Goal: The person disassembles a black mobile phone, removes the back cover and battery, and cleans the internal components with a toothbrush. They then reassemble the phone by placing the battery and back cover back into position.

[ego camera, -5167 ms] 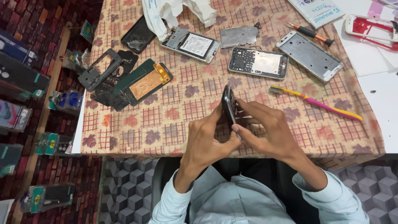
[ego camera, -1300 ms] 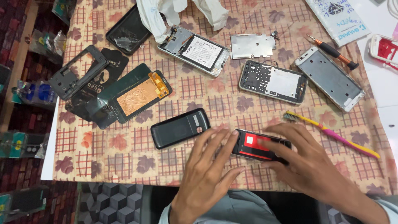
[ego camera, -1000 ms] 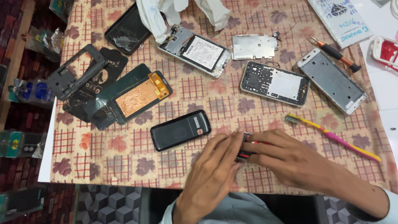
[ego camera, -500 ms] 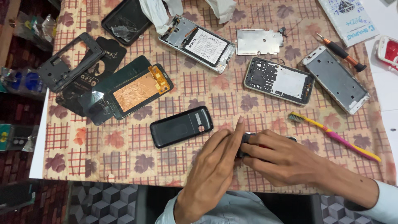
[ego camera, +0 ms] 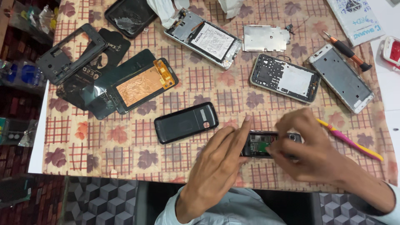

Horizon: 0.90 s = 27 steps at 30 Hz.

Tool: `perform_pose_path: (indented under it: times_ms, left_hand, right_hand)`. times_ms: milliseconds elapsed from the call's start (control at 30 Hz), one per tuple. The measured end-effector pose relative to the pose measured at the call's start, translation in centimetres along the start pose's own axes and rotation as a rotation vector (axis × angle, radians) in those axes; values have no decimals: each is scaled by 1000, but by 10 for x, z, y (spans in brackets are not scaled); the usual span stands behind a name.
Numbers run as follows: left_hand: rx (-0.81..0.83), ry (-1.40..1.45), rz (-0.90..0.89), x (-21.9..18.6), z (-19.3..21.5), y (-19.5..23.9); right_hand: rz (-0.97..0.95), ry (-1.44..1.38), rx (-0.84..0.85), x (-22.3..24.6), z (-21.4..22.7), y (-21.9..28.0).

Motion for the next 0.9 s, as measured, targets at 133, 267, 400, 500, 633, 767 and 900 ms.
perform_pose_path:
  times_ms: [133,267,400,500,633,767,900]
  left_hand:
    - [40,-44,17,1,-5,-1]
    - [92,-31,41,1,-6,2]
    - [77,-34,15,-1,-8,1]
    - [85,-20,28,-1,-7,1]
    - [88,-5,38,-1,-7,1]
    - [146,48,103,0,-5,2]
    - [54,-13,17,0,-2,2]
  right_hand:
    - [-287,-75,101,2,14,11]
    - [-391,-72,228,0,26,28]
    - [-291,-65,214,-10,30,50]
    - [-367,-184,117,-23,38,62]
    - [-458,-171,40,-39,42,50]
    - [-511,-337,73,-43,23,7]
    - [-435,-276,142,-40,6,-36]
Point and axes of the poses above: each hand's wrist, its own y-axis away from the middle knuckle, its own z-axis out of the back of the hand, x = y × z, the point moved 2 cm from there along -y, towards the middle knuckle, and after that the axes turned 5 degrees about -y, right-handed, at the moved point
